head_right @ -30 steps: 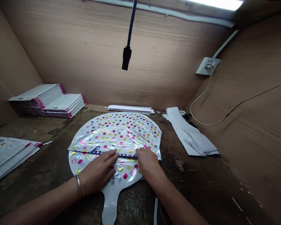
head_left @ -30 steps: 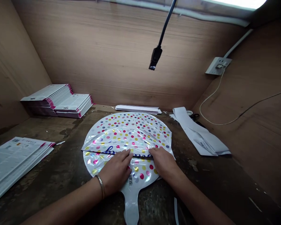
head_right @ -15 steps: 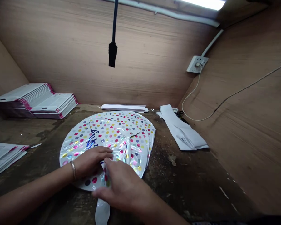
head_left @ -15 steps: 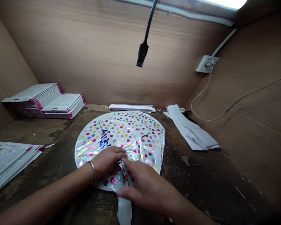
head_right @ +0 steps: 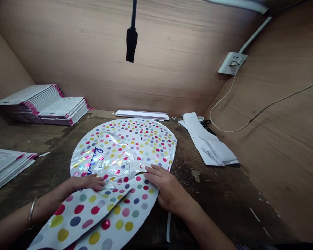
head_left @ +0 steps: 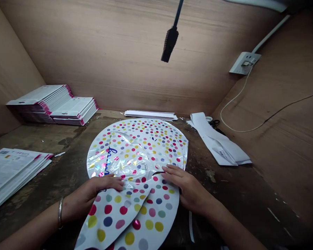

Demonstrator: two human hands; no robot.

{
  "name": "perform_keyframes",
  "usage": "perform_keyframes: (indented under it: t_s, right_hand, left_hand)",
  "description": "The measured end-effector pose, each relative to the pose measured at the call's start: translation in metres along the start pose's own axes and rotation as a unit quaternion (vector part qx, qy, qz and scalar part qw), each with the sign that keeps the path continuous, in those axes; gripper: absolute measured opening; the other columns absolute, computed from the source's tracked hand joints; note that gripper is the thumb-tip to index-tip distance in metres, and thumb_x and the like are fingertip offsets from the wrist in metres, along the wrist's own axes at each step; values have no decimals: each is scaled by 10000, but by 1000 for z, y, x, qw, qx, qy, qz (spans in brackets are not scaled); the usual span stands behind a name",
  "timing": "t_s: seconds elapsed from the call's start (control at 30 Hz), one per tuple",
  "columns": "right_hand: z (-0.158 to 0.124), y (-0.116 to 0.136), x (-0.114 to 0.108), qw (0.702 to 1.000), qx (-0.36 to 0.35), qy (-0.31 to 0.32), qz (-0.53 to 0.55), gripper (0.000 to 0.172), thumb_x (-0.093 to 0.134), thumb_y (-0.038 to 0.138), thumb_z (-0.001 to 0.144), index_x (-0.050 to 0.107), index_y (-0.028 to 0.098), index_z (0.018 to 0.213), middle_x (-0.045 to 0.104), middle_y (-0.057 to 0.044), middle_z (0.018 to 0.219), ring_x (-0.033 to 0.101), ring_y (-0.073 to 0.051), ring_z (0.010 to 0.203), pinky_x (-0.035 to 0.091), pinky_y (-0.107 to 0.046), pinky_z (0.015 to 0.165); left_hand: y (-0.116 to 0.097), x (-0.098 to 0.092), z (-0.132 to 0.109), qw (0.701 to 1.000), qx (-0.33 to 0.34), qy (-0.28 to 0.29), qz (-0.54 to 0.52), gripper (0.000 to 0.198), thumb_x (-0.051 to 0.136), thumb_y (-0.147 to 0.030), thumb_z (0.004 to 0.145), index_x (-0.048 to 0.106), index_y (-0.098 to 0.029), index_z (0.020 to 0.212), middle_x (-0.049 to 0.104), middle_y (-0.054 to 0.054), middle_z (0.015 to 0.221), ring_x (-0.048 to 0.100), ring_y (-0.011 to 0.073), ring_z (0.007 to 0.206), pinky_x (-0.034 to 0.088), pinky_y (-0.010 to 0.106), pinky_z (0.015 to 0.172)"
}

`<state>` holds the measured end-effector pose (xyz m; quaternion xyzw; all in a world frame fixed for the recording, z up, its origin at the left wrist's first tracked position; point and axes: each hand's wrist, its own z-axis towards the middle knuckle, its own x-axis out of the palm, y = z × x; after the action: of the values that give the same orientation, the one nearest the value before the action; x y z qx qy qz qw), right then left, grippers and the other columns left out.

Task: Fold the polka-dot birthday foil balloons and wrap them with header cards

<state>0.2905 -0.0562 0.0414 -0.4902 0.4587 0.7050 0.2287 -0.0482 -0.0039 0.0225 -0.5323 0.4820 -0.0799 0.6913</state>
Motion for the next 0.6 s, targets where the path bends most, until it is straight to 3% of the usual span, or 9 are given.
perform_keyframes:
  t_s: [0.13,0.37,0.5,0.6]
  right_hand:
    - [8,6,0,998,-42,43,26,634,592,180,715,441,209,1331,424,-75,1400,344,-242,1306,316,-413,1066]
    - [23,8,2,994,-57,70,64,531,595,182,717,538,228,1243,559,-85,1275,467,-243,1193,351,-402,1014]
    - [25,4,-2,993,-7,63,103,440,452,53,719,646,244,1065,637,-40,1144,515,-199,1113,406,-346,950]
    - [30,-1,-3,986,67,62,139,330,386,95,780,671,217,894,683,-25,927,598,-177,904,458,-298,829]
  left_hand:
    - [2,-1,-8,1000,18,18,17,300,446,-400,868,622,-316,1096,608,12,1210,464,224,1225,302,415,1066]
    - [-7,-3,-8,1000,3,21,9,283,467,-373,868,639,-300,1081,586,30,1236,484,226,1198,347,390,1037]
    - [4,-1,-8,995,-3,-62,78,333,506,-315,842,592,-273,1161,547,56,1266,497,218,1160,400,350,981]
    - [15,4,-7,978,-51,-171,105,239,523,-320,815,657,-226,989,661,57,1023,596,208,955,458,315,862]
